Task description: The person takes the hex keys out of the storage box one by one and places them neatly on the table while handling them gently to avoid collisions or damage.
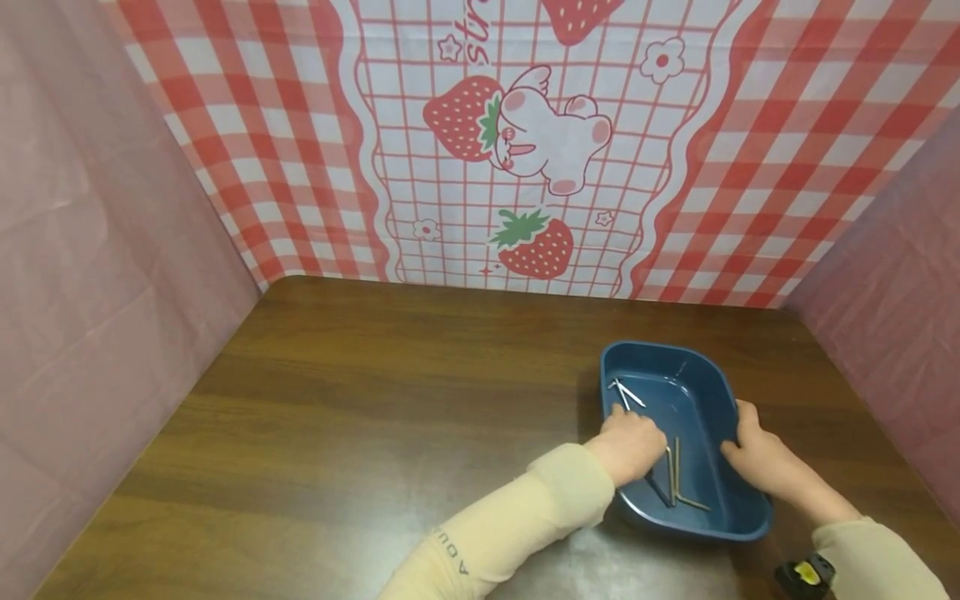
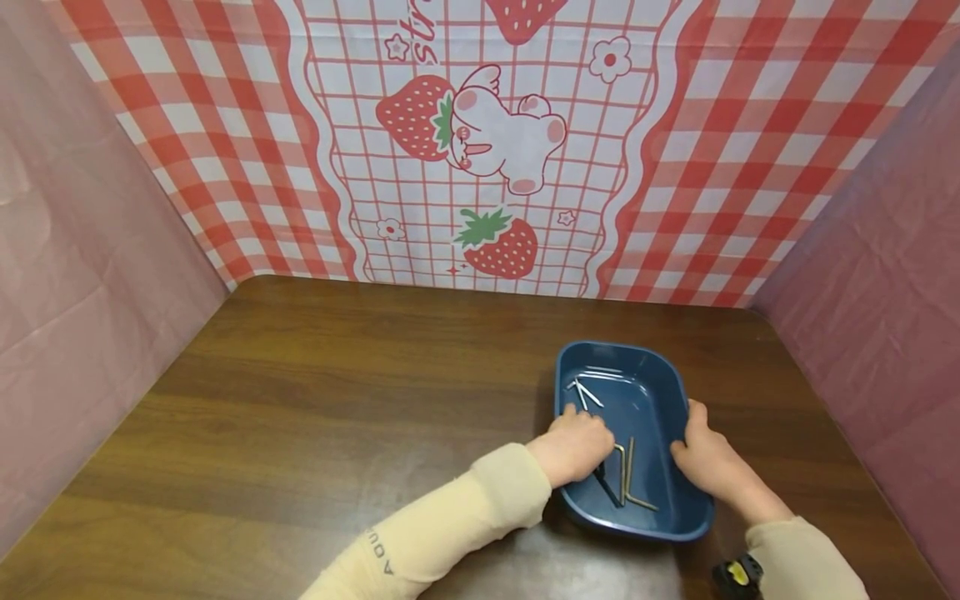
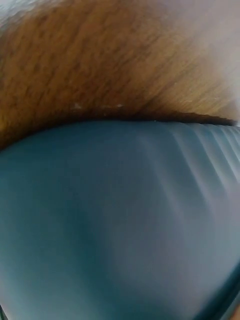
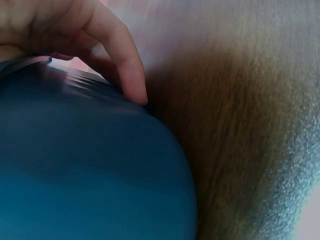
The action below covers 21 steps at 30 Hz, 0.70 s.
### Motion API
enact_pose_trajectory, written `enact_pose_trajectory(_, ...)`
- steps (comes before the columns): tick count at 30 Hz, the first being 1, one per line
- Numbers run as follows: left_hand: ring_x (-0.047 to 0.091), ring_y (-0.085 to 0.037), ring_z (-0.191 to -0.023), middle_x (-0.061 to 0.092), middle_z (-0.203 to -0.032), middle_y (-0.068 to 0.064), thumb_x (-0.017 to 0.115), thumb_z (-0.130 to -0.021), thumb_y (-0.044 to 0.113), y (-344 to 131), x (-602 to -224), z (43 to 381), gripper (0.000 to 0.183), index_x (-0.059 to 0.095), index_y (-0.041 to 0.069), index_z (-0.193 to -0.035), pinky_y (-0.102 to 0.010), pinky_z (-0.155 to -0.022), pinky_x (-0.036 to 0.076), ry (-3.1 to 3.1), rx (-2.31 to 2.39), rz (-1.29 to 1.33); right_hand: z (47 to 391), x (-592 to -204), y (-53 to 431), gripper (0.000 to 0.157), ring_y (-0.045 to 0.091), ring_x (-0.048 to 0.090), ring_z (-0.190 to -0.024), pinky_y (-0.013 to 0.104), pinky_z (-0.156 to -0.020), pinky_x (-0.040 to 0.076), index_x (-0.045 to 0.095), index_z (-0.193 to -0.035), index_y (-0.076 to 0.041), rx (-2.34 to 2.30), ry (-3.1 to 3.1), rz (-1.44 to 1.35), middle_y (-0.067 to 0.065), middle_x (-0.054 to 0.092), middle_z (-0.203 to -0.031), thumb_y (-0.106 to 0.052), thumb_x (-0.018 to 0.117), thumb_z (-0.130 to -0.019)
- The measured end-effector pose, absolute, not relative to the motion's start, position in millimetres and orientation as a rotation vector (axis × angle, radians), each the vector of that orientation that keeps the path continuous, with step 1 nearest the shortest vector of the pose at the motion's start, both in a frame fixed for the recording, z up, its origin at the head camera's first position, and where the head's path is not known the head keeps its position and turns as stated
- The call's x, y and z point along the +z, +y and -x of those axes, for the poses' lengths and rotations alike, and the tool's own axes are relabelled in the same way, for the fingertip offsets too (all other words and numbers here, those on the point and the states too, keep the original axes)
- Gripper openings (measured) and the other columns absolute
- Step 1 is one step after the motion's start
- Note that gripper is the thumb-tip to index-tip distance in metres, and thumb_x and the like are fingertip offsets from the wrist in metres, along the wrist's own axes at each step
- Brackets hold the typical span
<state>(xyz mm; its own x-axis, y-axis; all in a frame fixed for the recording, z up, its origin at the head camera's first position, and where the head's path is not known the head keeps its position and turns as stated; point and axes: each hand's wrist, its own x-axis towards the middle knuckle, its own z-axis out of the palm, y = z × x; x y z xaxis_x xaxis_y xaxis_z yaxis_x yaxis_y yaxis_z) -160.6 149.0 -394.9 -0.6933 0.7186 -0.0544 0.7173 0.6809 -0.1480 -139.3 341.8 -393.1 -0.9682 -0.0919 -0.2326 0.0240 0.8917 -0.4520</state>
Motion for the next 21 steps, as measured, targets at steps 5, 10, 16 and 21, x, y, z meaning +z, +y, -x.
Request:
enact_pose_trajectory(5,0.060,-0.008,-0.081,0.066,-0.091,0.013,0.062,-0.083,0.022,147.0,-393.6,159.4,0.015,0.069,0.033,-0.090,-0.032,-0.080,0.039,-2.830,0.251,1.293,139.7,-392.3,341.6,0.064,0.055,0.051,-0.095,0.052,-0.072,0.045,-0.005,-0.127,0.020,-0.678,2.794,0.040,0.054,0.033,-0.112,-0.008,0.039,-0.089)
enact_pose_trajectory(10,0.060,-0.006,-0.080,0.066,-0.089,0.015,0.059,-0.085,0.017,144.9,-393.1,157.6,0.019,0.069,0.033,-0.089,-0.032,-0.082,0.041,-2.761,0.262,1.369,139.5,-391.8,340.8,0.065,0.055,0.052,-0.094,0.052,-0.072,0.045,-0.005,-0.128,0.020,-0.675,2.793,0.028,0.054,0.033,-0.111,-0.007,0.039,-0.089)
enact_pose_trajectory(16,0.060,-0.006,-0.081,0.066,-0.091,0.014,0.059,-0.085,0.016,145.0,-391.6,157.6,0.020,0.068,0.033,-0.091,-0.030,-0.080,0.042,-2.781,0.259,1.408,139.6,-390.7,339.5,0.065,0.051,0.054,-0.092,0.051,-0.071,0.046,-0.006,-0.128,0.020,-0.683,2.781,0.023,0.054,0.034,-0.111,-0.008,0.038,-0.090)
enact_pose_trajectory(21,0.060,-0.005,-0.083,0.066,-0.094,0.015,0.059,-0.086,0.017,146.8,-393.2,157.0,0.020,0.068,0.034,-0.093,-0.031,-0.081,0.041,-2.784,0.280,1.403,138.9,-391.2,338.5,0.064,0.052,0.054,-0.093,0.052,-0.072,0.046,-0.005,-0.127,0.020,-0.685,2.788,0.020,0.054,0.033,-0.111,-0.007,0.038,-0.089)
